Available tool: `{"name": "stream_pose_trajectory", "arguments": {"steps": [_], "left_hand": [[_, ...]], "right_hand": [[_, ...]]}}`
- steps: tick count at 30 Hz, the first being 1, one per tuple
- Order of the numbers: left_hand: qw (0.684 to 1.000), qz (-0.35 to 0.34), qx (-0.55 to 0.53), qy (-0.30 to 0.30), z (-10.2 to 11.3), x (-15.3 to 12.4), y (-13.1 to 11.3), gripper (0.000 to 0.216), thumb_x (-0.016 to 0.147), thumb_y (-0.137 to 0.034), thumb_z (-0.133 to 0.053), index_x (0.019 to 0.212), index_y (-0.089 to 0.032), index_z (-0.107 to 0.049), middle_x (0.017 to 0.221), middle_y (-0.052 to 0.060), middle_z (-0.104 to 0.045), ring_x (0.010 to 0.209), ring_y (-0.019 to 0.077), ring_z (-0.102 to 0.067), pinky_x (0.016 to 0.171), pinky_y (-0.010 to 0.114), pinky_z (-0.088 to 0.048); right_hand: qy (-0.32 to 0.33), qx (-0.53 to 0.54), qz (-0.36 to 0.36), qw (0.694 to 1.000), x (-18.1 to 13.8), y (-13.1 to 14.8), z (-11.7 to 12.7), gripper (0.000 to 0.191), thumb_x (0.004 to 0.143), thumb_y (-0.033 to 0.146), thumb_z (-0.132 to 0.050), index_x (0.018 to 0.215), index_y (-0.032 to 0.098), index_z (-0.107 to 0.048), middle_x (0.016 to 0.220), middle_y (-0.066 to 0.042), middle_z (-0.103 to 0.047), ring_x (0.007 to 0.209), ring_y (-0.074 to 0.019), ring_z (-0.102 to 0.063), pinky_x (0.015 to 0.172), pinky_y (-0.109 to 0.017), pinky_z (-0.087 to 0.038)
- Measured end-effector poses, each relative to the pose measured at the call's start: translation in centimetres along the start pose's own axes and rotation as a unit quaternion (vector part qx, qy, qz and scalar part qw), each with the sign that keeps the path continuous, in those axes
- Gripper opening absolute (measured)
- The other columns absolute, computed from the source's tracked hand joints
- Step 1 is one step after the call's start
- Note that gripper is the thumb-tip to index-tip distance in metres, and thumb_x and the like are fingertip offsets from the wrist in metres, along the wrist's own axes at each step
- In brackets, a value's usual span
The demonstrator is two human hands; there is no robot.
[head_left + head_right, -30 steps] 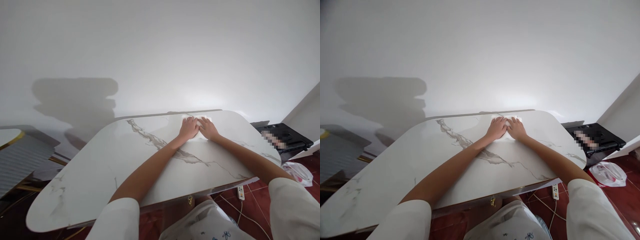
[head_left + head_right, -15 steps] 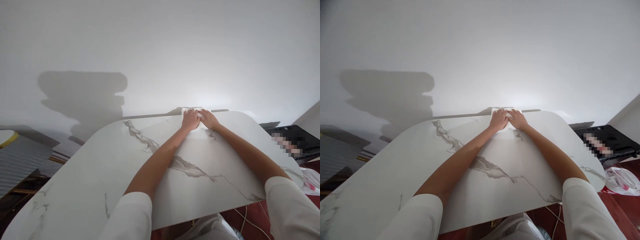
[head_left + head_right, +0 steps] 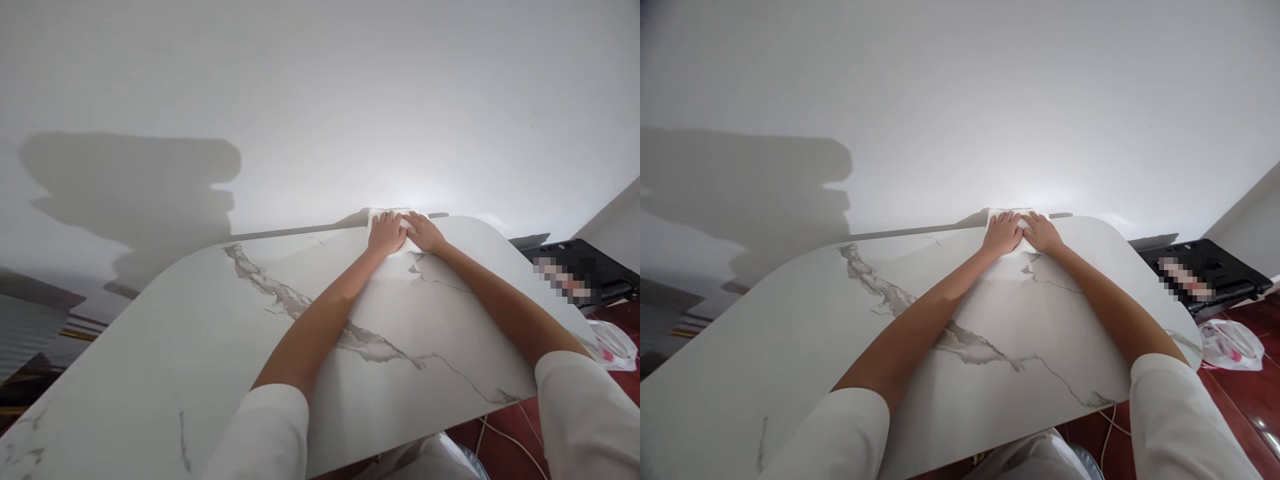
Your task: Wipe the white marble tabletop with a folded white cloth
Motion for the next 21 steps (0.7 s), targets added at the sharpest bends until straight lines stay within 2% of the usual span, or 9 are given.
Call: {"name": "stream_pose_trajectory", "arguments": {"steps": [6, 11, 21], "left_hand": [[1.000, -0.012, 0.017, 0.009, 0.9, -3.0, -1.0, 0.046, 0.098, -0.023, -0.032, 0.140, -0.013, -0.046, 0.149, 0.016, -0.046, 0.139, 0.0296, -0.038, 0.115, 0.050, -0.027], [0.999, -0.027, 0.023, 0.006, 1.8, -5.8, -2.1, 0.044, 0.097, -0.023, -0.034, 0.138, -0.013, -0.048, 0.148, 0.015, -0.048, 0.137, 0.0288, -0.041, 0.114, 0.048, -0.030], [0.999, -0.030, 0.008, 0.009, 3.1, -10.4, -3.9, 0.045, 0.096, -0.023, -0.036, 0.139, -0.015, -0.047, 0.148, 0.015, -0.048, 0.139, 0.0289, -0.040, 0.115, 0.050, -0.030]], "right_hand": [[-0.011, -0.021, 0.025, 0.999, -3.1, 1.5, 0.0, 0.056, 0.096, 0.028, -0.034, 0.149, 0.013, -0.043, 0.156, -0.016, -0.040, 0.144, -0.0328, -0.035, 0.116, -0.052, -0.030], [-0.007, -0.036, 0.011, 0.999, -6.4, 2.9, 0.4, 0.055, 0.098, 0.029, -0.033, 0.150, 0.014, -0.041, 0.158, -0.016, -0.037, 0.146, -0.0324, -0.033, 0.114, -0.051, -0.034], [-0.017, -0.041, 0.035, 0.998, -11.0, 4.4, 0.8, 0.055, 0.099, 0.032, -0.035, 0.150, 0.015, -0.041, 0.157, -0.017, -0.039, 0.145, -0.0328, -0.034, 0.114, -0.054, -0.034]]}}
Point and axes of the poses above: each hand's wrist, its own x-axis towards the middle knuckle, its own z-axis out of the back of the hand, y = z × x, the point moved 2 cm from there along x, towards the middle knuckle
